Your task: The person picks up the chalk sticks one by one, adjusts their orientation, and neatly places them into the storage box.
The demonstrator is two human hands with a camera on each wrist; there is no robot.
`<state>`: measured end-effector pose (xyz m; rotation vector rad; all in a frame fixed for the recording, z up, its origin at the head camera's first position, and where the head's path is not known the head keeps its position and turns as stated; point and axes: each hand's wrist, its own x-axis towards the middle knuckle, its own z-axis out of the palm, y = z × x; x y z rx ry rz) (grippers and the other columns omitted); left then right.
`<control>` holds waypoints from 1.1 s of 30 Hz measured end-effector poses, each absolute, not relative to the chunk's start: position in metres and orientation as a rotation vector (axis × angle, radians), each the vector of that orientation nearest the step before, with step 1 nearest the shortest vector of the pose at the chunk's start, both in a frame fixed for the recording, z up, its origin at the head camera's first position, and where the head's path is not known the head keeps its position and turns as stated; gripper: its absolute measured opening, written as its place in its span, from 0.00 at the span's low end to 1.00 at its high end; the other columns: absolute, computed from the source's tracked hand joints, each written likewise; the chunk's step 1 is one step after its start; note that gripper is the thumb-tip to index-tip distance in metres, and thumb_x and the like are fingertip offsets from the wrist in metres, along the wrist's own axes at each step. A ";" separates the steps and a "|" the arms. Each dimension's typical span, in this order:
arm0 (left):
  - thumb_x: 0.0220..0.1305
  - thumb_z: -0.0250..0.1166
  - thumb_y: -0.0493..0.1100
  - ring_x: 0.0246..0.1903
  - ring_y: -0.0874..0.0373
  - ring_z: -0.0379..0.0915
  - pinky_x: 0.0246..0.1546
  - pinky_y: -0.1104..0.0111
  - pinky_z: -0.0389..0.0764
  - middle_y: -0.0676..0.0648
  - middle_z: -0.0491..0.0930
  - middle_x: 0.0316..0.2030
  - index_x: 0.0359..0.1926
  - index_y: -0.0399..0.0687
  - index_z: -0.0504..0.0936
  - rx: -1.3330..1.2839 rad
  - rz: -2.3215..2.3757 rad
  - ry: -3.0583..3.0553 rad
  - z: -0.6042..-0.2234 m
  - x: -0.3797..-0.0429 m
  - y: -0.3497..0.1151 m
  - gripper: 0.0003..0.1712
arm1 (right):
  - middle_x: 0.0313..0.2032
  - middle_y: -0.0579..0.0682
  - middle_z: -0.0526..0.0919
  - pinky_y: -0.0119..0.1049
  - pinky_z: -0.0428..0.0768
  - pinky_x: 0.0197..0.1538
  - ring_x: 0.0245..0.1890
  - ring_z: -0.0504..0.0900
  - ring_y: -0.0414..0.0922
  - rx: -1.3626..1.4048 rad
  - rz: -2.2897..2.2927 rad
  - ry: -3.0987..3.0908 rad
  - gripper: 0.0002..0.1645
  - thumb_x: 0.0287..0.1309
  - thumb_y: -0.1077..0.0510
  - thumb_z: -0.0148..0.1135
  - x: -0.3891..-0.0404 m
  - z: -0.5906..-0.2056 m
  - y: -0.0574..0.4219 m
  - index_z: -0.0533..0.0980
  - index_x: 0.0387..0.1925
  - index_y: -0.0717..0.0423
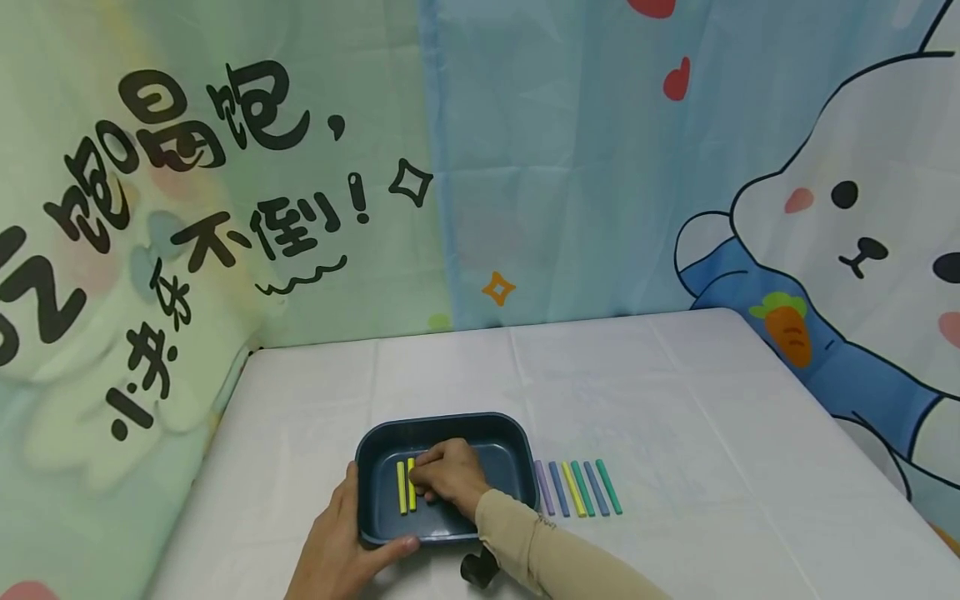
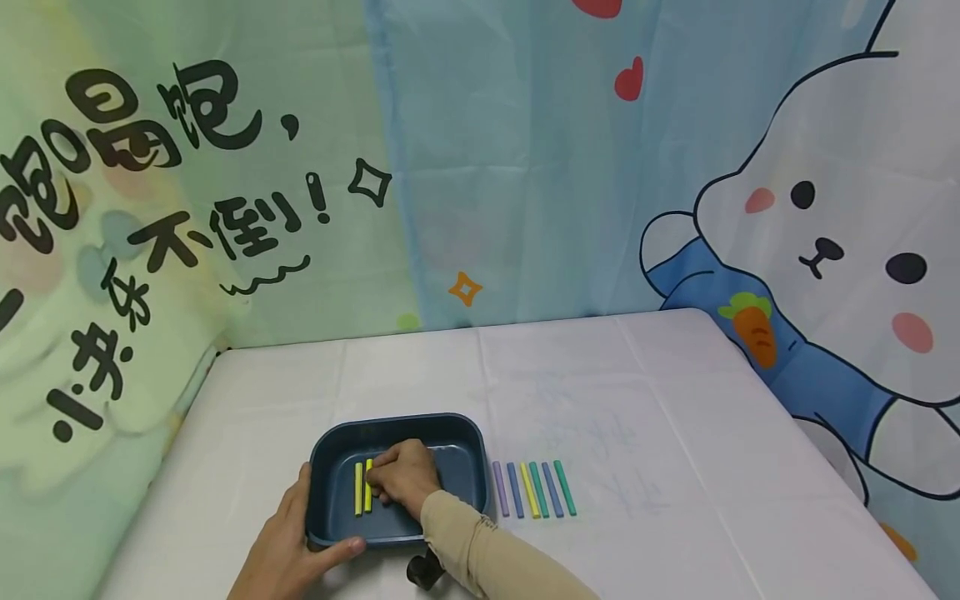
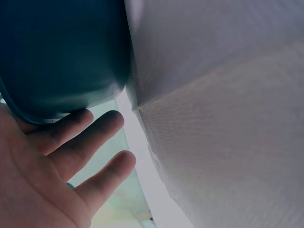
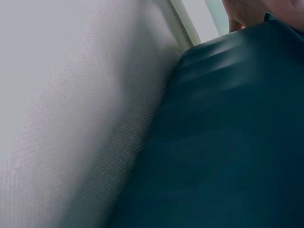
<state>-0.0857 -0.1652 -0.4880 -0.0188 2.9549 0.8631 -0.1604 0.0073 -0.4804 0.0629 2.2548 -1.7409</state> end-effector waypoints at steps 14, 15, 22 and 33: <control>0.45 0.69 0.80 0.64 0.37 0.69 0.59 0.46 0.74 0.32 0.63 0.71 0.79 0.32 0.47 -0.006 0.880 2.948 -0.490 -0.086 -0.165 0.78 | 0.25 0.53 0.85 0.33 0.82 0.26 0.21 0.83 0.42 0.054 -1.844 2.194 0.13 0.52 0.66 0.70 -0.160 -0.478 0.013 0.83 0.41 0.68; 0.45 0.69 0.80 0.64 0.37 0.69 0.59 0.46 0.74 0.32 0.63 0.71 0.79 0.32 0.46 0.002 0.879 2.947 -0.490 -0.086 -0.165 0.78 | 0.25 0.53 0.85 0.33 0.83 0.27 0.22 0.83 0.42 0.046 -1.853 2.192 0.13 0.52 0.66 0.70 -0.160 -0.477 0.014 0.83 0.41 0.68; 0.44 0.68 0.82 0.64 0.38 0.69 0.60 0.46 0.74 0.33 0.62 0.72 0.79 0.34 0.46 -0.010 0.868 2.937 -0.488 -0.087 -0.164 0.79 | 0.27 0.54 0.86 0.36 0.83 0.29 0.23 0.83 0.43 0.018 -1.840 2.201 0.15 0.53 0.63 0.72 -0.159 -0.468 0.024 0.84 0.43 0.66; 0.46 0.70 0.79 0.63 0.36 0.69 0.59 0.46 0.74 0.31 0.63 0.71 0.78 0.31 0.46 0.018 0.877 2.969 -0.488 -0.087 -0.166 0.78 | 0.31 0.55 0.88 0.37 0.84 0.32 0.25 0.85 0.44 0.023 -1.867 2.147 0.21 0.55 0.58 0.73 -0.159 -0.463 0.042 0.83 0.48 0.67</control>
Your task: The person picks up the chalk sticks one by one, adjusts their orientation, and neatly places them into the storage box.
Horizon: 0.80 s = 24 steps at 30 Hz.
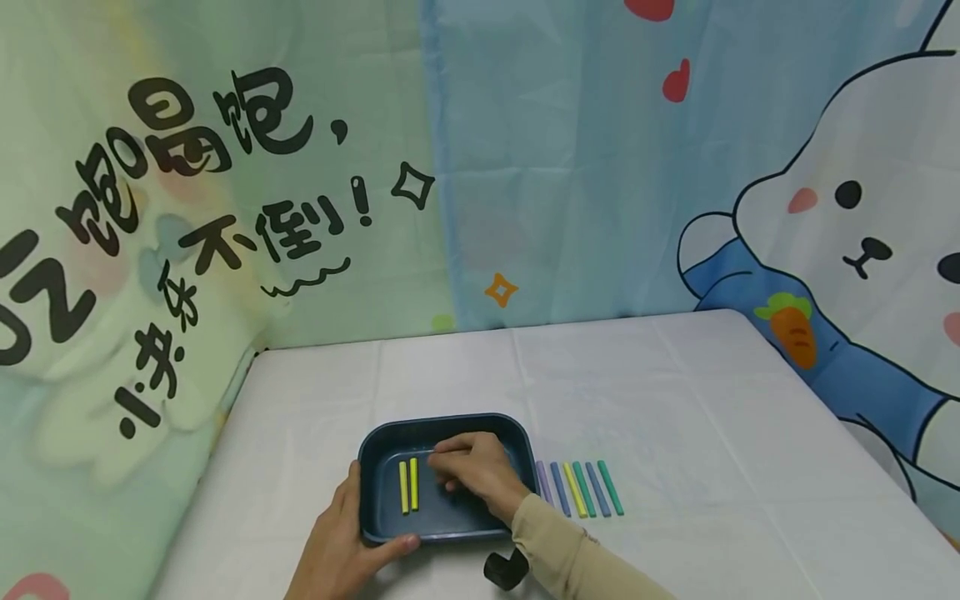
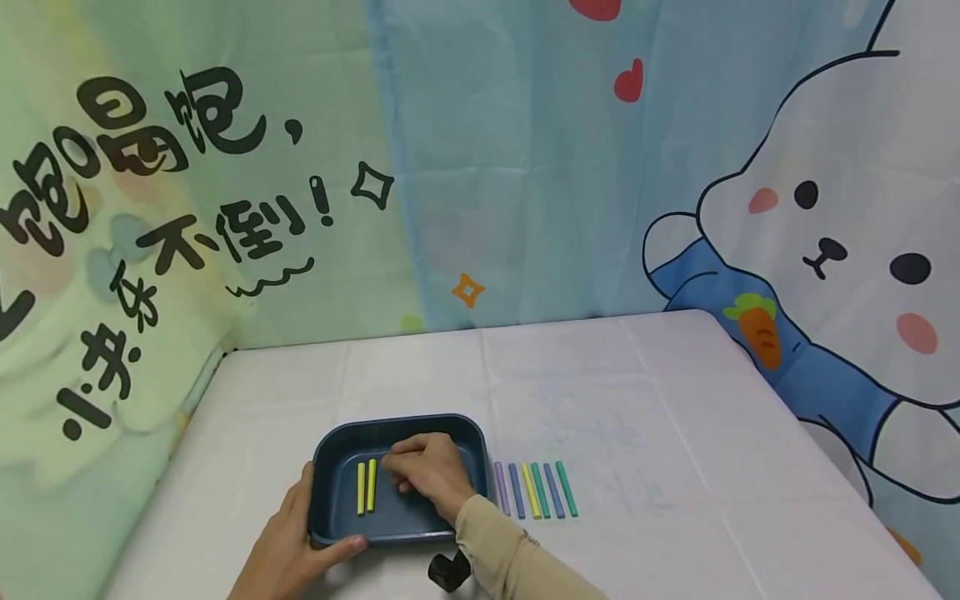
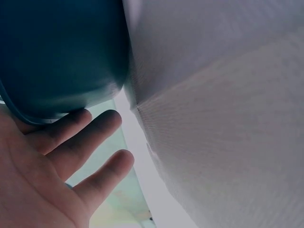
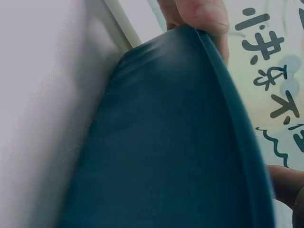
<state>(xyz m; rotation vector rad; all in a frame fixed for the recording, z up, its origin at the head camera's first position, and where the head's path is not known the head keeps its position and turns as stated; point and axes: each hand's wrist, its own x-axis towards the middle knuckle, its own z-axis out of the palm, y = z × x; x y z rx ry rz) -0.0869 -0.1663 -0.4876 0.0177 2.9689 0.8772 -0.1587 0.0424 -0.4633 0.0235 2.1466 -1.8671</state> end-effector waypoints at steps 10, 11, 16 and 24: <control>0.45 0.70 0.80 0.63 0.37 0.69 0.58 0.46 0.75 0.32 0.62 0.71 0.79 0.33 0.45 0.000 0.881 2.966 -0.490 -0.087 -0.167 0.79 | 0.38 0.57 0.88 0.40 0.85 0.38 0.31 0.86 0.46 0.000 -1.880 2.123 0.24 0.57 0.57 0.73 -0.161 -0.459 0.058 0.81 0.52 0.68; 0.45 0.70 0.80 0.64 0.37 0.69 0.59 0.46 0.75 0.32 0.62 0.71 0.79 0.33 0.45 0.000 0.884 2.968 -0.490 -0.087 -0.167 0.79 | 0.38 0.58 0.88 0.41 0.85 0.39 0.32 0.86 0.47 -0.010 -1.886 2.117 0.25 0.58 0.57 0.73 -0.161 -0.457 0.060 0.81 0.52 0.68; 0.44 0.70 0.81 0.64 0.38 0.69 0.59 0.46 0.75 0.33 0.63 0.71 0.79 0.33 0.46 -0.002 0.883 2.979 -0.490 -0.088 -0.166 0.79 | 0.42 0.61 0.87 0.45 0.85 0.42 0.37 0.87 0.52 -0.052 -1.935 2.077 0.26 0.59 0.56 0.72 -0.159 -0.450 0.072 0.79 0.54 0.69; 0.42 0.70 0.82 0.63 0.38 0.69 0.60 0.46 0.74 0.33 0.63 0.71 0.79 0.33 0.47 -0.033 0.875 2.964 -0.489 -0.088 -0.165 0.80 | 0.42 0.59 0.87 0.49 0.84 0.44 0.40 0.87 0.55 0.003 -1.954 2.070 0.24 0.61 0.56 0.71 -0.156 -0.441 0.092 0.80 0.54 0.67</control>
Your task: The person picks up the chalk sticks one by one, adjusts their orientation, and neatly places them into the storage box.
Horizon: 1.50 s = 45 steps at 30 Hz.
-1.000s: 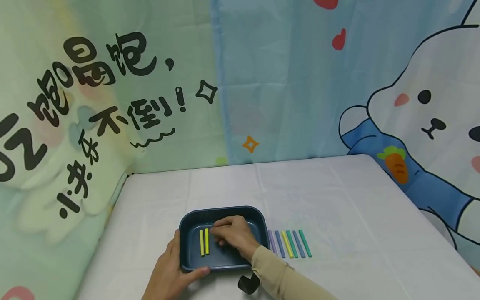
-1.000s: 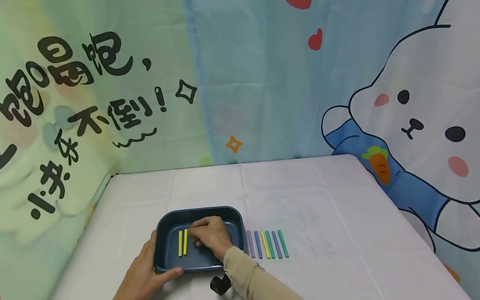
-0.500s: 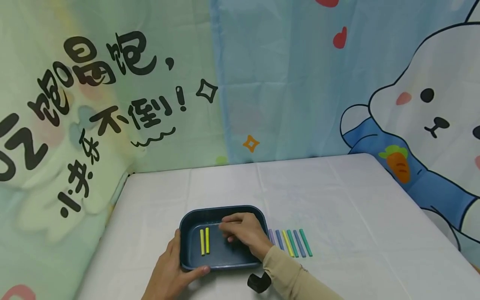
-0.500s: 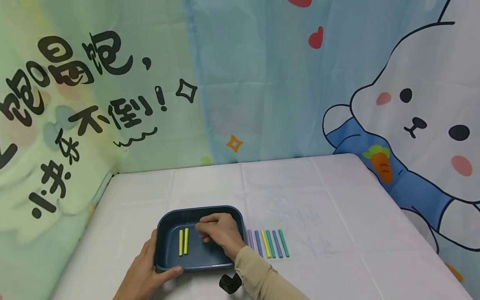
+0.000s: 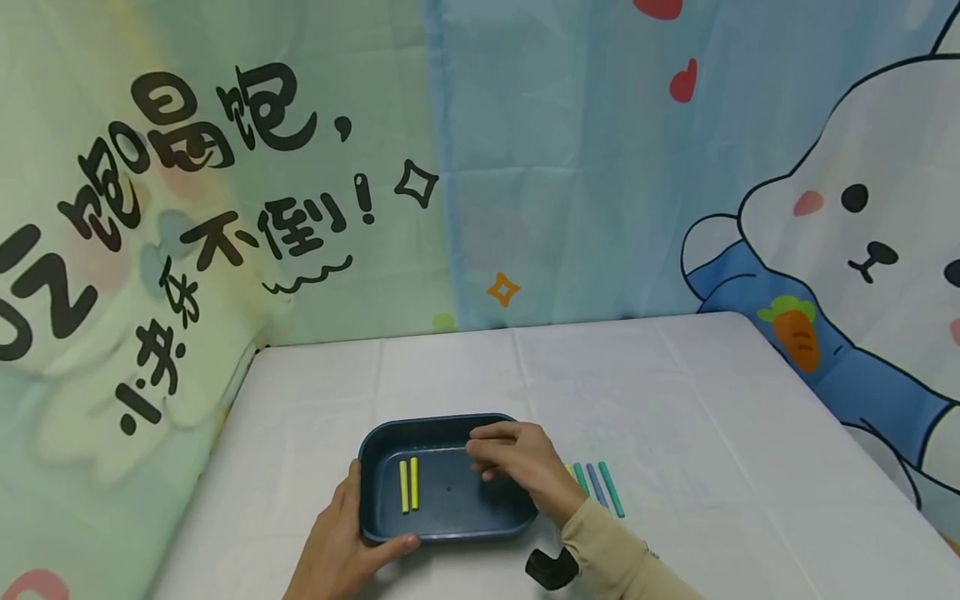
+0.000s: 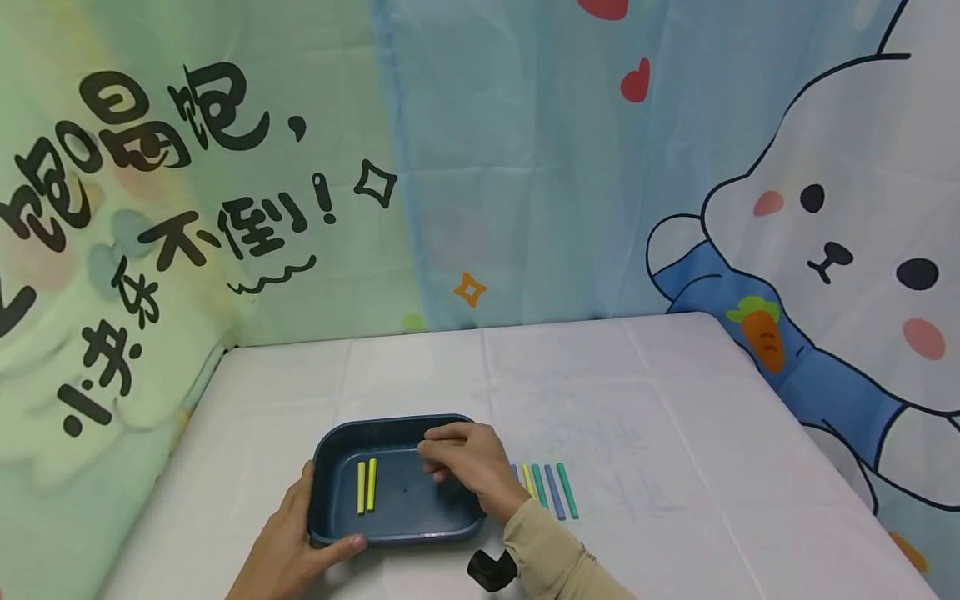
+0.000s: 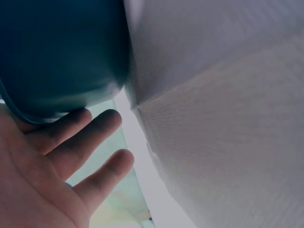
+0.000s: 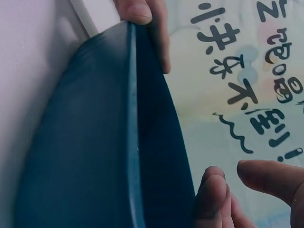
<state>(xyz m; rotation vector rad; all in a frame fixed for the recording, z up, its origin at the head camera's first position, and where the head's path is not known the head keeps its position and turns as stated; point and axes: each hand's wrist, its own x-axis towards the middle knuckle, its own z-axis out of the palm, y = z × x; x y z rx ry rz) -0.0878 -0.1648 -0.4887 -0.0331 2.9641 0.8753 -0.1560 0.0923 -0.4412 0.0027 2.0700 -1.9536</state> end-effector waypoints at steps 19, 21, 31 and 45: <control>0.42 0.71 0.80 0.64 0.38 0.69 0.60 0.46 0.74 0.33 0.64 0.71 0.79 0.33 0.47 -0.001 0.906 2.988 -0.491 -0.087 -0.168 0.80 | 0.47 0.61 0.85 0.41 0.84 0.44 0.40 0.86 0.51 0.116 -2.014 2.069 0.27 0.63 0.55 0.71 -0.157 -0.435 0.138 0.78 0.58 0.67; 0.42 0.71 0.80 0.64 0.39 0.69 0.60 0.46 0.74 0.34 0.63 0.71 0.79 0.33 0.47 0.005 0.907 2.996 -0.491 -0.087 -0.170 0.79 | 0.48 0.62 0.84 0.40 0.84 0.43 0.40 0.86 0.50 0.120 -2.017 2.068 0.27 0.63 0.55 0.70 -0.158 -0.436 0.141 0.78 0.58 0.67; 0.43 0.70 0.81 0.64 0.39 0.68 0.60 0.46 0.74 0.34 0.63 0.71 0.79 0.34 0.46 -0.008 0.914 2.993 -0.490 -0.087 -0.170 0.79 | 0.51 0.61 0.84 0.40 0.85 0.45 0.41 0.87 0.48 0.176 -2.005 2.121 0.30 0.64 0.54 0.69 -0.160 -0.441 0.154 0.76 0.60 0.69; 0.42 0.70 0.81 0.64 0.38 0.68 0.60 0.45 0.73 0.33 0.63 0.72 0.79 0.35 0.46 -0.020 0.924 2.977 -0.491 -0.086 -0.168 0.80 | 0.49 0.62 0.85 0.39 0.85 0.44 0.39 0.87 0.46 0.250 -1.871 2.240 0.31 0.64 0.53 0.69 -0.157 -0.448 0.184 0.75 0.61 0.69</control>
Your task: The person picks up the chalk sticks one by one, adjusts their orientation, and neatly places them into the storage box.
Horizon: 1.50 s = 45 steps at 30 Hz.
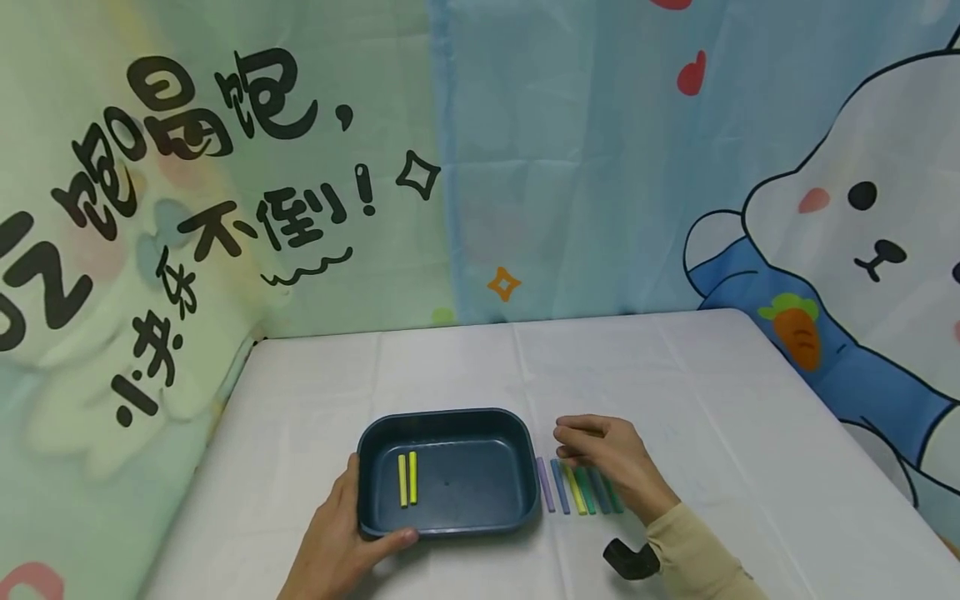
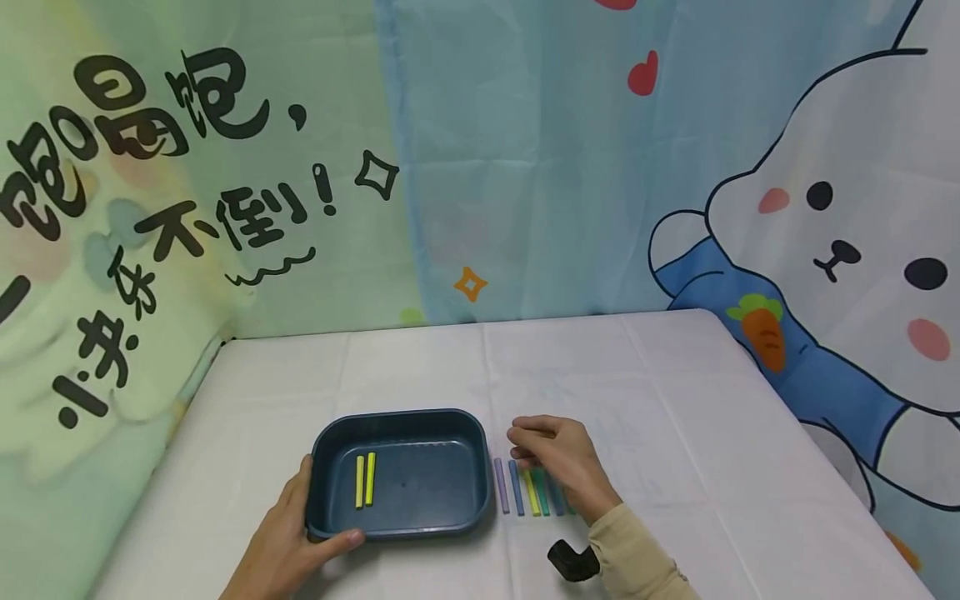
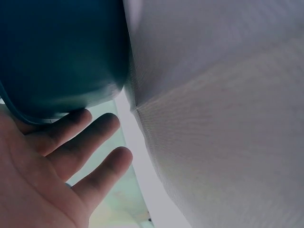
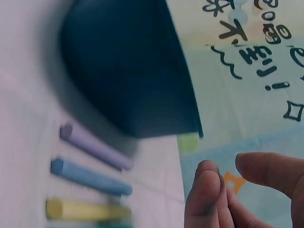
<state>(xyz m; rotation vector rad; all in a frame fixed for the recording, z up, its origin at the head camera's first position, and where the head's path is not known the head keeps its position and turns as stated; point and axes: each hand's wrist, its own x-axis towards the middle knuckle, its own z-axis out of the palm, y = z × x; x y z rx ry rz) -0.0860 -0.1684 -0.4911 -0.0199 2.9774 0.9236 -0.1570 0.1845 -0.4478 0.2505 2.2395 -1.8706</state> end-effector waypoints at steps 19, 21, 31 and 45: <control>0.42 0.70 0.82 0.63 0.38 0.70 0.59 0.46 0.75 0.34 0.63 0.71 0.79 0.34 0.46 -0.015 0.890 2.989 -0.491 -0.087 -0.167 0.80 | 0.47 0.56 0.85 0.34 0.82 0.38 0.37 0.82 0.42 0.371 -1.635 2.399 0.34 0.64 0.49 0.69 -0.149 -0.467 0.232 0.75 0.61 0.70; 0.42 0.70 0.82 0.62 0.39 0.70 0.59 0.46 0.75 0.34 0.63 0.71 0.79 0.34 0.46 -0.010 0.889 2.993 -0.491 -0.086 -0.167 0.80 | 0.47 0.56 0.85 0.34 0.83 0.38 0.36 0.83 0.42 0.386 -1.598 2.420 0.33 0.64 0.49 0.69 -0.148 -0.468 0.235 0.76 0.60 0.69; 0.42 0.70 0.81 0.63 0.39 0.70 0.59 0.46 0.75 0.34 0.64 0.71 0.79 0.35 0.46 -0.017 0.897 2.986 -0.492 -0.086 -0.167 0.80 | 0.47 0.58 0.85 0.42 0.81 0.44 0.41 0.81 0.48 0.379 -1.391 2.530 0.33 0.63 0.45 0.68 -0.144 -0.473 0.246 0.79 0.57 0.67; 0.41 0.70 0.82 0.61 0.39 0.72 0.57 0.45 0.76 0.34 0.63 0.71 0.79 0.35 0.46 -0.037 0.890 2.972 -0.489 -0.086 -0.166 0.80 | 0.40 0.53 0.88 0.47 0.81 0.44 0.40 0.83 0.47 0.283 -1.113 2.664 0.26 0.57 0.48 0.72 -0.148 -0.477 0.250 0.83 0.48 0.65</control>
